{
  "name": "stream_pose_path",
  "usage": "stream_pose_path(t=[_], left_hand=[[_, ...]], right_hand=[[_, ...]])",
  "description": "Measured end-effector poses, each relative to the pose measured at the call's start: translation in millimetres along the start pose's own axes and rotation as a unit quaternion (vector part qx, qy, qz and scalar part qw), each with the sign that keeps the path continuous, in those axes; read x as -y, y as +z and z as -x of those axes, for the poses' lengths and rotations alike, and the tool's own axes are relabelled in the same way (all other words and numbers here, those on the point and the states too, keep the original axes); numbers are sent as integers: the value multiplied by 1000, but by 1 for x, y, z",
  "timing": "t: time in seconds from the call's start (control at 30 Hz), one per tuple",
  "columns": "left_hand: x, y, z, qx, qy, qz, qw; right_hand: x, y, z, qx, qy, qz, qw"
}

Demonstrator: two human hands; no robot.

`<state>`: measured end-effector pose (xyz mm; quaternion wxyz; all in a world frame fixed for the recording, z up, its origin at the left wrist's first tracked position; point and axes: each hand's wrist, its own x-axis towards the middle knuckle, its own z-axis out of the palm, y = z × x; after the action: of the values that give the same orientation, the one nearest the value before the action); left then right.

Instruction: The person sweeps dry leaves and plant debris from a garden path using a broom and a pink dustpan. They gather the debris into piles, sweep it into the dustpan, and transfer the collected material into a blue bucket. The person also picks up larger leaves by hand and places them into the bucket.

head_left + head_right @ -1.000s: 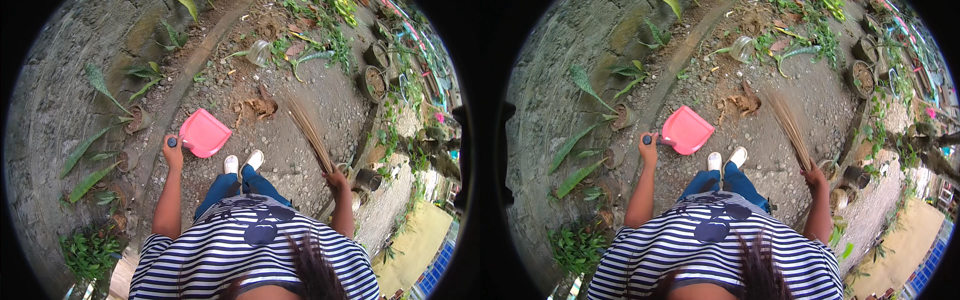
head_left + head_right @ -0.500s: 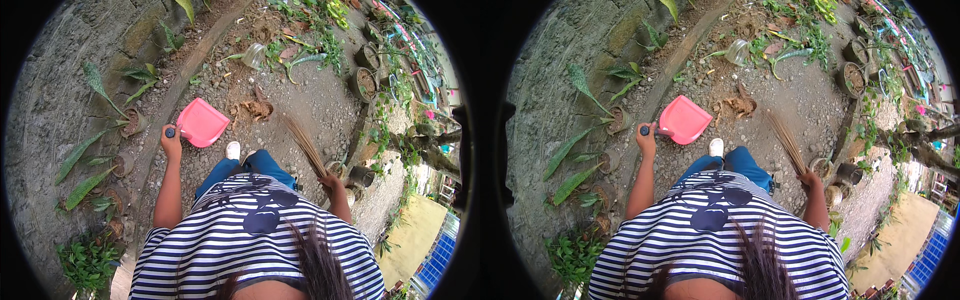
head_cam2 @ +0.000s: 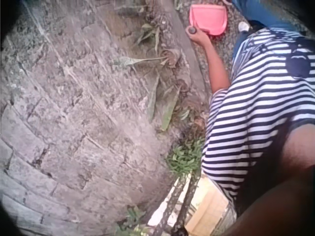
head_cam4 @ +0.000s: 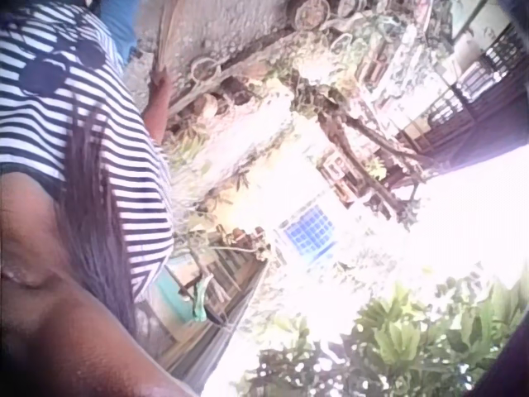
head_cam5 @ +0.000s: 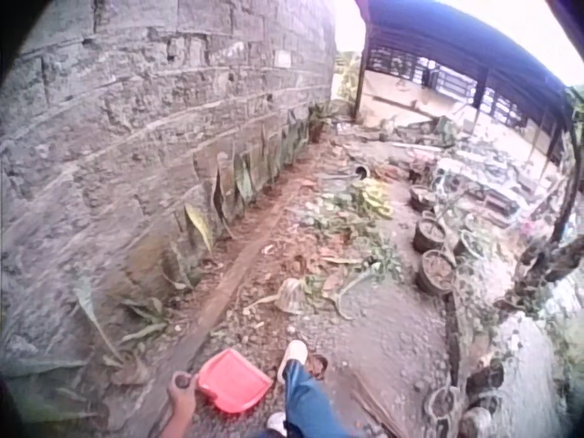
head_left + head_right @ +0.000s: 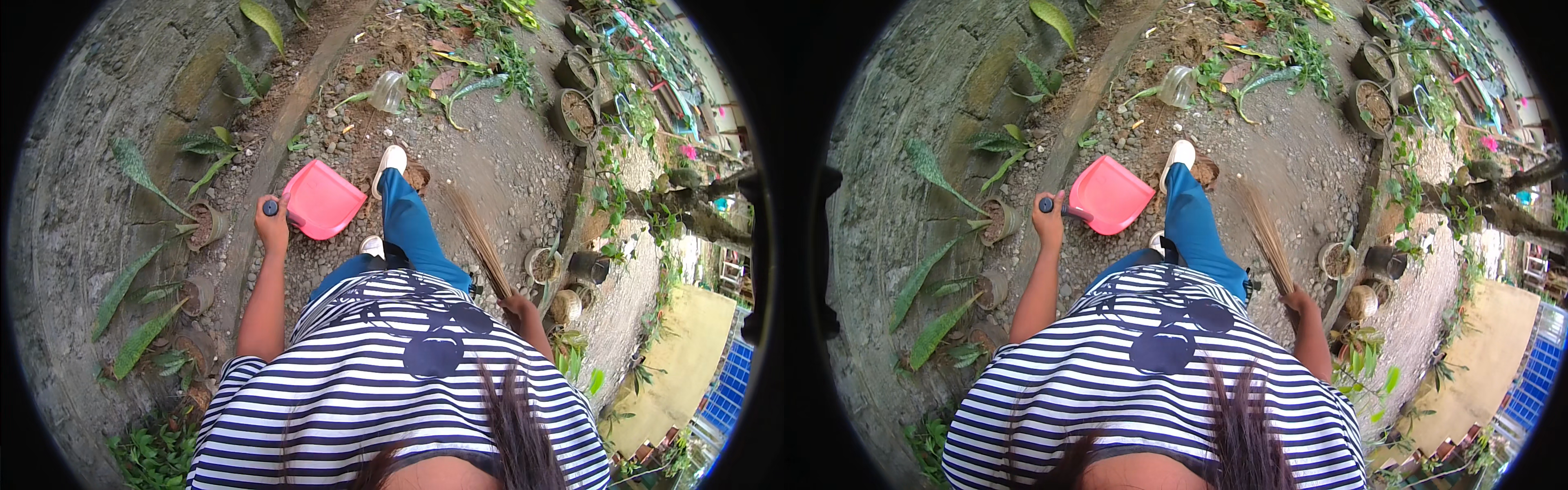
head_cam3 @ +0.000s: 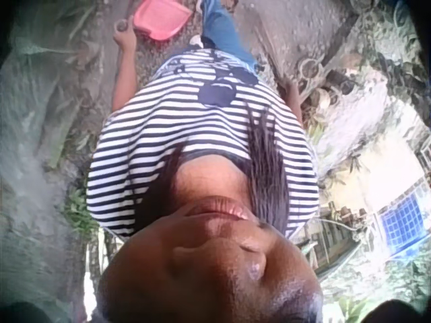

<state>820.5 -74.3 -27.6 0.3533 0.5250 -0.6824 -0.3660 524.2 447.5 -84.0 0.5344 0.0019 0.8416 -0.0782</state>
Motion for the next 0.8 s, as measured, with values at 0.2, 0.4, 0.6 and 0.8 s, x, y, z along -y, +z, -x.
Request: stream_pose_path(t=[0.2, 0.4, 0.6, 0.8], left_hand=[[-13, 16, -10, 52, 13, -6, 999], [-15, 23, -1, 84, 6, 17, 996], [-7, 4, 11, 77, 3, 59, 995], [10, -12, 17, 60, -11, 18, 998]], right_hand=[[0, -10, 2, -28, -12, 22, 999], [72, -36, 70, -52, 8, 47, 997], [52, -77, 64, -66, -60, -67, 994], [107, -78, 17, -165, -59, -4, 985]])
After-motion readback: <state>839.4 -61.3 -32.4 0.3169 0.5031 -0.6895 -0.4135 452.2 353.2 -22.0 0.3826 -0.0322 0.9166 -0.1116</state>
